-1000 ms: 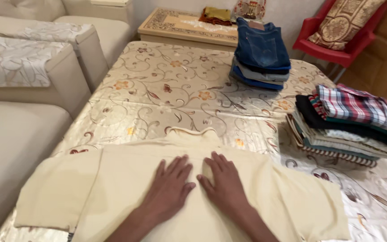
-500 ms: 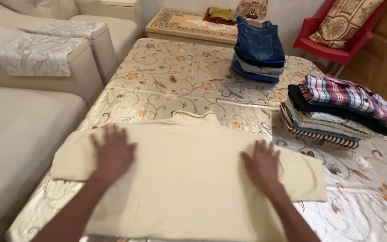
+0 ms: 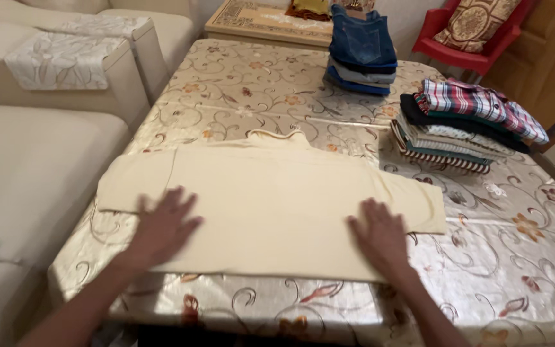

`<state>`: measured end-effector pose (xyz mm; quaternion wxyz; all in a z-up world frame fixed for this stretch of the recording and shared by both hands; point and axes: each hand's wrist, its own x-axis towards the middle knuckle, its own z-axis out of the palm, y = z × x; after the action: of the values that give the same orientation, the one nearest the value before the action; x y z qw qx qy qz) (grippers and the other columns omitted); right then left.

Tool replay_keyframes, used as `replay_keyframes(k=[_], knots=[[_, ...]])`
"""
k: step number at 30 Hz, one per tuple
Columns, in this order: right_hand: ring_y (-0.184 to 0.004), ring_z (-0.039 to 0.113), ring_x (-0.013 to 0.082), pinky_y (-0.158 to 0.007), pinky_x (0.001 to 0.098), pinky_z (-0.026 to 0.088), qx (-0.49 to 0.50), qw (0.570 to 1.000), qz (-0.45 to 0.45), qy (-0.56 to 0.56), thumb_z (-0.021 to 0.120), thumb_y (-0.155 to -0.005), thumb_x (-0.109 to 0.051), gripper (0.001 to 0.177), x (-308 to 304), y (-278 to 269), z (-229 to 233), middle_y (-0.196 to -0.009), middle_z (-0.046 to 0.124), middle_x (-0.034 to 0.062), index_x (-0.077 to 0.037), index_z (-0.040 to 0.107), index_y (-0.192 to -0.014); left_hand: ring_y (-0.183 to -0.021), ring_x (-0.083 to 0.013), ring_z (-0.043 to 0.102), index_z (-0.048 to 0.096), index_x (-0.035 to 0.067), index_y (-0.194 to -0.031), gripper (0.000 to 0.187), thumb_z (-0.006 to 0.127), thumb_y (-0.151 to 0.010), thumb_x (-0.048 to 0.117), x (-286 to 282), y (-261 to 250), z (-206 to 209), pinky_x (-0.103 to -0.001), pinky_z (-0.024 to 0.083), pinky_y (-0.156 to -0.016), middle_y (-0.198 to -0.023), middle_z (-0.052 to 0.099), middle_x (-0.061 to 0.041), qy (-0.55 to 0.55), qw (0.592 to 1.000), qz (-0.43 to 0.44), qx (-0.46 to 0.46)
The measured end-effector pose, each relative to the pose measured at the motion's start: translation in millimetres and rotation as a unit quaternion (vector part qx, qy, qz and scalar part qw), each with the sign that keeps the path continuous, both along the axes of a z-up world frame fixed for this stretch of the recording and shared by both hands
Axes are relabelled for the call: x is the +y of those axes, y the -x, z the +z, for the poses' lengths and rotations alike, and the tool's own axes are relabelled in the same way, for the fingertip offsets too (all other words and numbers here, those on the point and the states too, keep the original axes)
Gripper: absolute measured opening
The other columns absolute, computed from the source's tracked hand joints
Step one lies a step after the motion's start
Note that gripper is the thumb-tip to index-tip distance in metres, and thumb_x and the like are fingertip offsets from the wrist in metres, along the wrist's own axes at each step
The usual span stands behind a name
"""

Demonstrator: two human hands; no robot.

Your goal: The person picks up and folds a checkered shirt, a striped polo shirt, and a white button-down shirt by hand on a bed, placing them onto a stack of folded laundry.

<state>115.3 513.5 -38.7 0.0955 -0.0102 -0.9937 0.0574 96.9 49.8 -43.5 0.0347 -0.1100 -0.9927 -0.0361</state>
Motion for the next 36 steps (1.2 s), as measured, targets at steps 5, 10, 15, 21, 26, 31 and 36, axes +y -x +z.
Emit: replay_keyframes(k=[5, 10, 15, 21, 26, 31, 36], knots=[[-0.152, 0.022, 0.0392, -0.123, 0.0600, 0.014, -0.043, 0.997, -0.057, -0.008, 0.038, -0.099, -0.058, 0.071, 35.8, -11.3, 5.4, -0.163, 0.031, 0.0134, -0.013, 0.039, -0.154, -0.155, -0.0344, 0.010, 0.029, 0.030, -0.160, 0.062, 0.029, -0.101, 0.052, -42.2, -8.7, -0.9, -0.071, 0.004, -0.118, -0.169, 0.015, -0.013, 0.019, 0.996, 0.087, -0.019], [-0.153, 0.028, 0.0380, -0.126, 0.0580, 0.016, 0.016, 1.000, 0.002, -0.003, 0.049, -0.098, -0.056, 0.075, -44.9, -2.9, 0.9, -0.162, 0.036, 0.0181, -0.006, 0.042, -0.153, -0.155, -0.0360, 0.008, 0.026, 0.018, -0.159, 0.068, 0.035, -0.101, 0.052, 25.9, -7.2, 4.9, -0.070, 0.002, -0.118, -0.168, 0.013, -0.016, 0.015, 1.000, -0.002, 0.022], [-0.155, 0.019, 0.0369, -0.123, 0.0597, 0.009, -0.018, 0.989, 0.139, 0.045, 0.042, -0.102, -0.053, 0.070, -146.6, -8.8, -12.7, -0.165, 0.026, 0.0184, -0.009, 0.035, -0.156, -0.159, -0.0305, 0.009, 0.027, 0.015, -0.160, 0.067, 0.033, -0.104, 0.053, 127.0, -21.8, 6.6, -0.064, 0.005, -0.123, -0.171, 0.014, -0.012, -0.083, 0.992, -0.085, -0.047], [-0.156, 0.021, 0.0272, -0.124, 0.0567, 0.009, -0.035, 0.995, 0.094, 0.021, 0.036, -0.101, -0.058, 0.066, -79.8, -13.6, -17.8, -0.167, 0.029, 0.0067, -0.020, 0.040, -0.155, -0.156, -0.0261, 0.008, 0.020, 0.016, -0.161, 0.075, 0.023, -0.101, 0.061, 85.9, -20.0, 3.6, -0.057, 0.005, -0.123, -0.170, 0.010, -0.008, -0.018, 0.997, -0.043, -0.054], [-0.151, 0.028, 0.0320, -0.121, 0.0608, 0.013, 0.016, 0.999, 0.049, 0.008, 0.041, -0.102, -0.055, 0.064, 16.5, -13.2, -27.0, -0.163, 0.035, 0.0124, -0.013, 0.046, -0.151, -0.155, -0.0312, 0.018, 0.029, 0.007, -0.159, 0.078, 0.030, -0.103, 0.061, 10.4, -16.8, -14.8, -0.054, 0.012, -0.125, -0.168, 0.022, -0.016, -0.038, 0.999, -0.021, 0.031], [-0.144, 0.040, 0.0379, -0.121, 0.0575, 0.021, 0.063, 0.995, 0.049, -0.067, 0.056, -0.095, -0.054, 0.070, -0.4, 14.5, -31.4, -0.152, 0.047, 0.0212, -0.003, 0.049, -0.143, -0.156, -0.0321, 0.019, 0.036, 0.008, -0.153, 0.069, 0.036, -0.102, 0.054, 57.7, 5.0, -17.5, -0.063, 0.008, -0.123, -0.165, 0.029, -0.015, 0.002, 0.999, -0.015, 0.037], [-0.148, 0.030, 0.0339, -0.120, 0.0580, 0.017, 0.014, 0.993, 0.120, -0.008, 0.054, -0.097, -0.052, 0.069, -94.2, 49.3, -12.7, -0.157, 0.038, 0.0196, -0.004, 0.044, -0.146, -0.155, -0.0334, 0.013, 0.028, 0.008, -0.158, 0.067, 0.033, -0.105, 0.049, 141.2, 30.7, 6.1, -0.062, 0.007, -0.122, -0.166, 0.022, -0.015, -0.081, 0.991, -0.104, -0.017]])
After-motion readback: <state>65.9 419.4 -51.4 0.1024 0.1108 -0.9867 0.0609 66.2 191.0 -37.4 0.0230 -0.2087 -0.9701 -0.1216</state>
